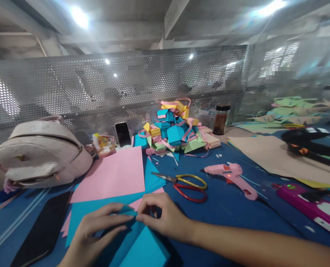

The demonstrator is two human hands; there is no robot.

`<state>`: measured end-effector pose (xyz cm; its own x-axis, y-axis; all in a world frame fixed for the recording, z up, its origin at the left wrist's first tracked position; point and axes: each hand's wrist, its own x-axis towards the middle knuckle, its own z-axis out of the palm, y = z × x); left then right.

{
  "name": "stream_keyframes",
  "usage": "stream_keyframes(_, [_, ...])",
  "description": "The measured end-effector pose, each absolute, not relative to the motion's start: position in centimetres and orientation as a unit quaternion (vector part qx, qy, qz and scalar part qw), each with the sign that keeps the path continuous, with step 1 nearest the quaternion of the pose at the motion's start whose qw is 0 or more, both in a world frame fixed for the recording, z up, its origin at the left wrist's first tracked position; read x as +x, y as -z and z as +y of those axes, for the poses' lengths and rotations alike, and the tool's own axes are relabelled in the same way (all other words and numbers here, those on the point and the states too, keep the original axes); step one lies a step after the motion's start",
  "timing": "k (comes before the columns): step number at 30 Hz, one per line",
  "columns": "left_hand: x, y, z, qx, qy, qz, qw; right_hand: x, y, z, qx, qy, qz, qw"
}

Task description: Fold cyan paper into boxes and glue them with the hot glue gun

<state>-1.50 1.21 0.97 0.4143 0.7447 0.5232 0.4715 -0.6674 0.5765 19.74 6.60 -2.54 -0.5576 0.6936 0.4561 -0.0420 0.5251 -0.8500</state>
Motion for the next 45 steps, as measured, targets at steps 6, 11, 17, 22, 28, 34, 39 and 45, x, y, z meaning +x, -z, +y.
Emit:
stream_keyframes(6, [-1.2,-0.9,1.2,0.803,-0.407,0.385,0.201,19.8,2.4,6.6,-0.222,-0.439,-0.765,0.417])
stream_keyframes(11, [-1.6,-0.3,1.1,0.78,-0.416,0.434,0.175,19.7,2.4,6.6,-0.238,-0.442,-0.75,0.43])
stream_keyframes(17, [-1.7,-0.2,1.7,0.689,-0.431,0.523,0.256,19.7,2.0,6.9,-0.286,-0.455,-0.711,0.454])
stream_keyframes(22, [-1.8,-0.3,2.4,0.652,-0.446,0.529,0.31,19.9,2.2,6.4,-0.246,-0.486,-0.721,0.428])
stream_keyframes(28, [-1.7,-0.7,2.2,0.682,-0.416,0.507,0.323,20.1,1.8,6.0,-0.202,-0.481,-0.756,0.395])
stream_keyframes(34, [-1.5,-0.7,2.0,0.685,-0.417,0.505,0.319,20.0,1.6,6.4,-0.19,-0.479,-0.766,0.384])
stream_keyframes(39, [-1.5,-0.6,2.1,0.68,-0.419,0.501,0.334,19.9,2.0,6.3,-0.185,-0.49,-0.752,0.399])
stream_keyframes(45, [-1.6,-0.4,2.1,0.672,-0.417,0.499,0.354,20.1,1.9,6.2,-0.177,-0.494,-0.762,0.378])
